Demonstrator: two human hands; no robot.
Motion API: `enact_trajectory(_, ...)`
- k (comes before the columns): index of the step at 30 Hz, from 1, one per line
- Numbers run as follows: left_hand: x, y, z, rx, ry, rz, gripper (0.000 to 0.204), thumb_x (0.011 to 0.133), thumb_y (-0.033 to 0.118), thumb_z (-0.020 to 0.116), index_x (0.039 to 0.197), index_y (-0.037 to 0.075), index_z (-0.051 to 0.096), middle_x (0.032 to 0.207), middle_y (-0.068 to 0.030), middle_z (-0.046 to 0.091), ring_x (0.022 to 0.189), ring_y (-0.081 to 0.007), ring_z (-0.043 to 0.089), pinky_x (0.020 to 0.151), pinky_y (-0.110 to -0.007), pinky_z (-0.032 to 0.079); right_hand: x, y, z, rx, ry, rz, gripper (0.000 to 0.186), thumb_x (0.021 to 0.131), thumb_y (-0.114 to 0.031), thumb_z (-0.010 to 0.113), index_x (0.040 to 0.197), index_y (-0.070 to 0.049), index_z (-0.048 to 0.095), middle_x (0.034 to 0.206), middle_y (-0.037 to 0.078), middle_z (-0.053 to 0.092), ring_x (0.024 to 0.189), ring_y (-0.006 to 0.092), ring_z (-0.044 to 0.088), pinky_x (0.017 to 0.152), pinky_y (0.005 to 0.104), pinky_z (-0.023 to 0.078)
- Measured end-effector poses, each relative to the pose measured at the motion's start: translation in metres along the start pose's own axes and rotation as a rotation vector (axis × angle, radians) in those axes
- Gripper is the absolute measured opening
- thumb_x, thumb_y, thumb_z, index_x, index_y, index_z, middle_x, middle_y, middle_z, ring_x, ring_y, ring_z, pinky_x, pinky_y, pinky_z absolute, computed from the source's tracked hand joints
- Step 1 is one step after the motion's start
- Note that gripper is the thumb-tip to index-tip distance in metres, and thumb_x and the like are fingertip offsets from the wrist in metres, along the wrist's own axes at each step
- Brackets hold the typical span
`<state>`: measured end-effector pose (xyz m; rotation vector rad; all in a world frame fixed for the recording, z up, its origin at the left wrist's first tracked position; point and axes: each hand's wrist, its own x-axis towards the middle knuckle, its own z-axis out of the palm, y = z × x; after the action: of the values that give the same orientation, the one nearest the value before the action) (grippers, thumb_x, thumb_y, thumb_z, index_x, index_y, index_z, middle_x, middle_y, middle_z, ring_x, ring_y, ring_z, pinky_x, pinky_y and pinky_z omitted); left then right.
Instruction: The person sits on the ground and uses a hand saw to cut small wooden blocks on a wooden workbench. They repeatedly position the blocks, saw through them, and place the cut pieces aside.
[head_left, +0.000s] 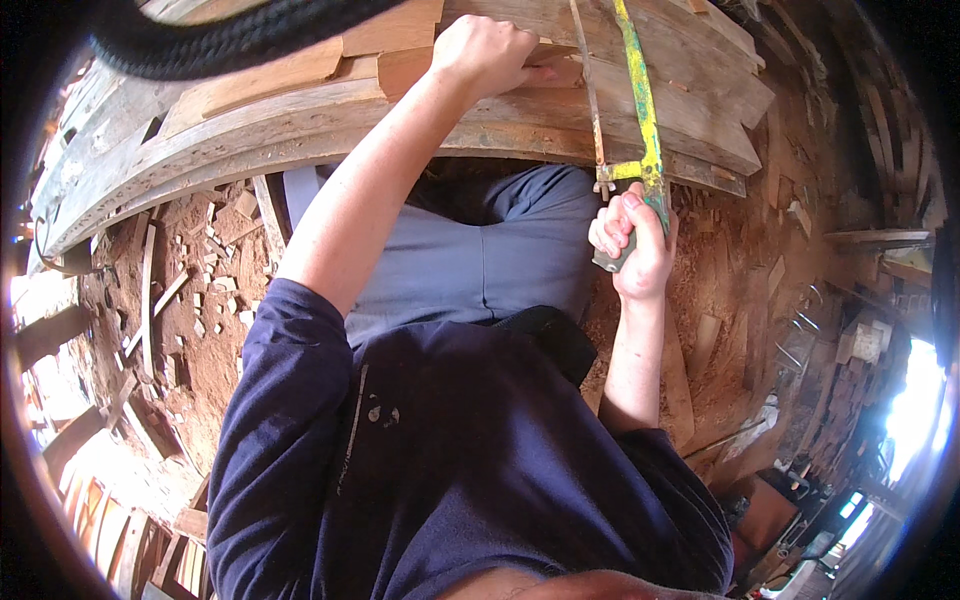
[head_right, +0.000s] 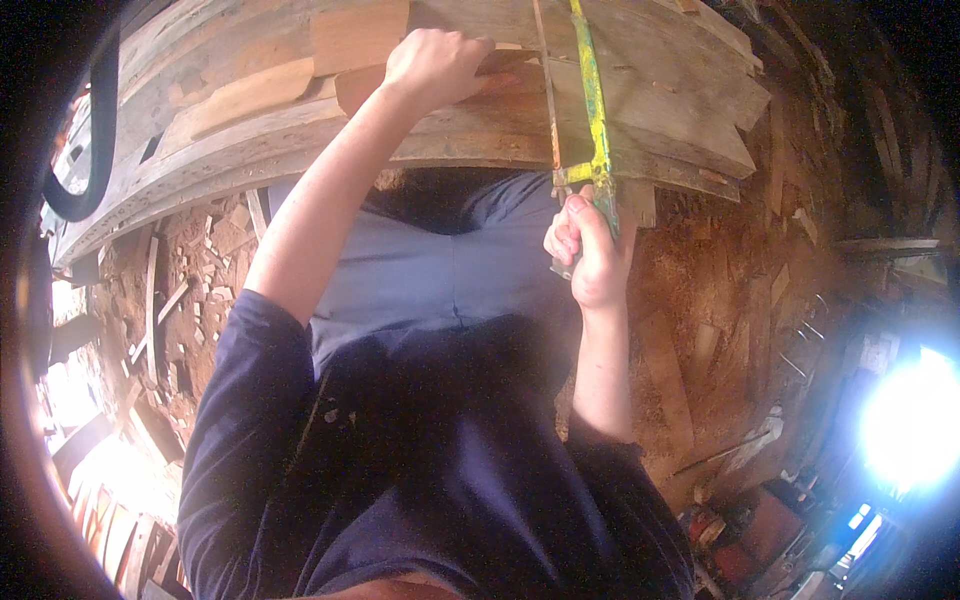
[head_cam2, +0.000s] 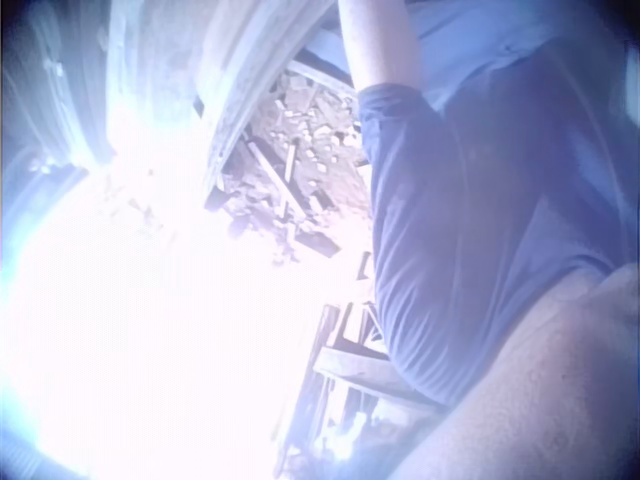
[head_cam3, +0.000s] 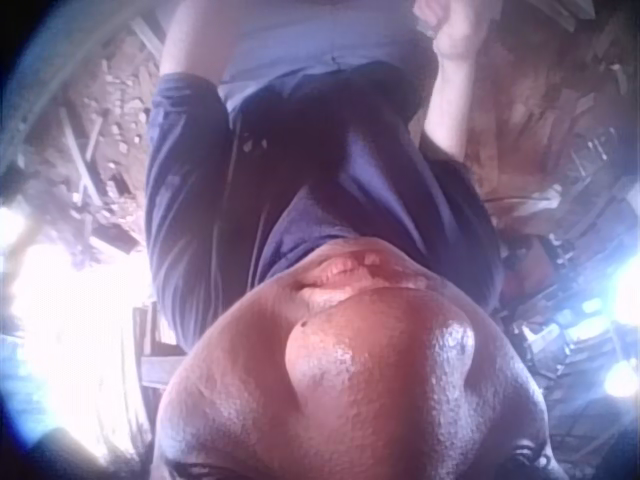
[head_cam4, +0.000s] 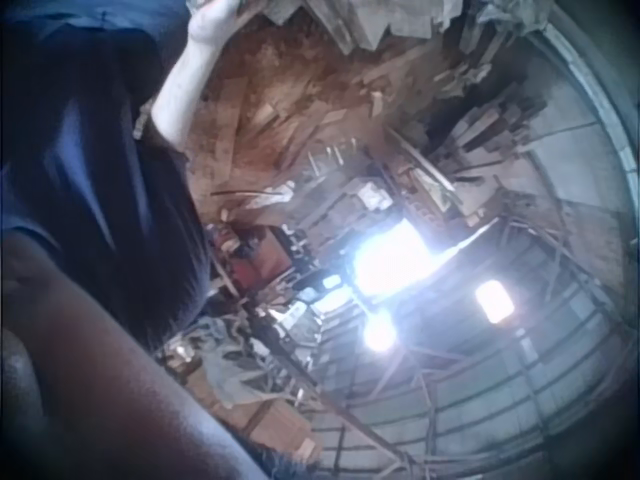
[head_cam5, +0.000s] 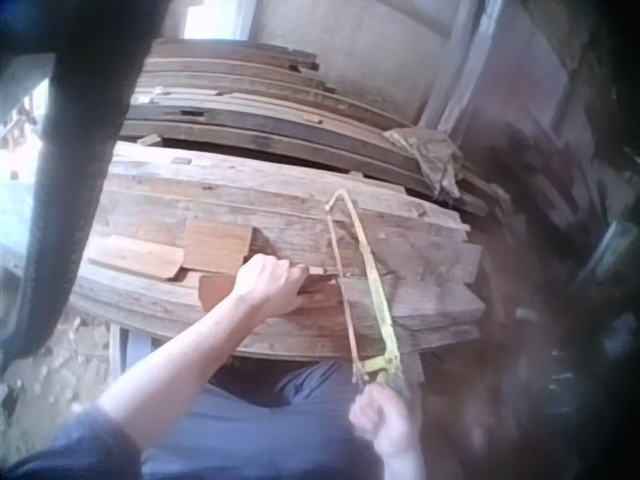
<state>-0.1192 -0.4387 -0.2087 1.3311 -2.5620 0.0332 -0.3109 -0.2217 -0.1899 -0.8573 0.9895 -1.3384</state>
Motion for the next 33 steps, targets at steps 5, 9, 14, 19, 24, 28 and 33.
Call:
enact_trajectory(5, -0.008, 0.01, -0.003, 0.028, 0.061, 0.025, 0.051, 0.092, 0.064, 0.064, 0.093, 0.014, 0.074, 0.074, -0.0087, 0.074, 0.071, -0.03, 0.076, 0.065, -0.043, 0.061, -0.008, -0.016, 0.002, -0.122, 0.058, -0.104, 0.031, 0.103, -0.02, 0.05, 0.075, -0.013, 0.04, 0.06, -0.002, 0.038, 0.049, 0.0087, 0.034, 0.051, 0.0278, 0.03)
enact_trajectory(9, -0.013, 0.015, -0.002, 0.032, 0.119, 0.041, 0.049, 0.092, 0.062, 0.064, 0.095, 0.014, 0.073, 0.073, -0.0086, 0.074, 0.069, -0.0295, 0.075, 0.063, -0.043, 0.061, -0.005, -0.024, 0.002, -0.049, -0.021, -0.212, 0.031, 0.104, -0.021, 0.045, 0.075, -0.014, 0.038, 0.06, -0.003, 0.036, 0.051, 0.0091, 0.034, 0.054, 0.0279, 0.031)
enact_trajectory(14, -0.01, 0.013, 0.004, 0.069, 0.101, 0.049, 0.053, 0.093, 0.066, 0.061, 0.097, 0.013, 0.072, 0.066, -0.0086, 0.071, 0.064, -0.0296, 0.074, 0.058, -0.043, 0.059, 0.013, -0.006, 0.007, 0.014, -0.103, -0.226, 0.03, 0.104, -0.021, 0.047, 0.076, -0.014, 0.039, 0.061, -0.002, 0.036, 0.052, 0.0096, 0.035, 0.054, 0.0278, 0.031)
enact_trajectory(19, -0.01, 0.01, 0.004, 0.059, 0.16, 0.075, 0.055, 0.092, 0.068, 0.06, 0.097, 0.014, 0.071, 0.063, -0.0081, 0.069, 0.062, -0.0297, 0.073, 0.055, -0.043, 0.058, 0.026, 0.007, 0.017, -0.059, 0.051, -0.113, 0.028, 0.101, -0.017, 0.056, 0.077, -0.012, 0.042, 0.06, -0.002, 0.036, 0.051, 0.0087, 0.036, 0.05, 0.0271, 0.032)
enact_trajectory(24, -0.014, 0.012, 0.001, 0.039, 0.145, 0.072, 0.048, 0.09, 0.061, 0.067, 0.09, 0.014, 0.071, 0.067, -0.0074, 0.071, 0.063, -0.0276, 0.074, 0.057, -0.041, 0.06, 0.024, -0.031, 0.011, -0.115, -0.106, -0.276, 0.031, 0.103, -0.021, 0.048, 0.075, -0.014, 0.037, 0.06, -0.002, 0.036, 0.053, 0.0093, 0.035, 0.055, 0.0282, 0.031)
enact_trajectory(28, -0.012, 0.012, 0.002, 0.025, 0.13, 0.074, 0.051, 0.09, 0.064, 0.065, 0.092, 0.014, 0.071, 0.066, -0.0075, 0.071, 0.064, -0.0284, 0.074, 0.057, -0.042, 0.059, 0.032, -0.019, 0.016, -0.028, -0.112, -0.273, 0.031, 0.102, -0.021, 0.049, 0.074, -0.014, 0.038, 0.06, -0.002, 0.036, 0.052, 0.0095, 0.035, 0.055, 0.029, 0.031)
enact_trajectory(33, -0.011, 0.009, 0.004, 0.024, 0.127, 0.096, 0.056, 0.092, 0.068, 0.06, 0.096, 0.014, 0.071, 0.064, -0.0089, 0.069, 0.063, -0.0304, 0.073, 0.054, -0.044, 0.058, 0.04, 0.013, 0.021, -0.056, -0.014, -0.153, 0.032, 0.102, -0.022, 0.053, 0.074, -0.013, 0.04, 0.059, -0.003, 0.036, 0.049, 0.009, 0.035, 0.051, 0.0279, 0.031)
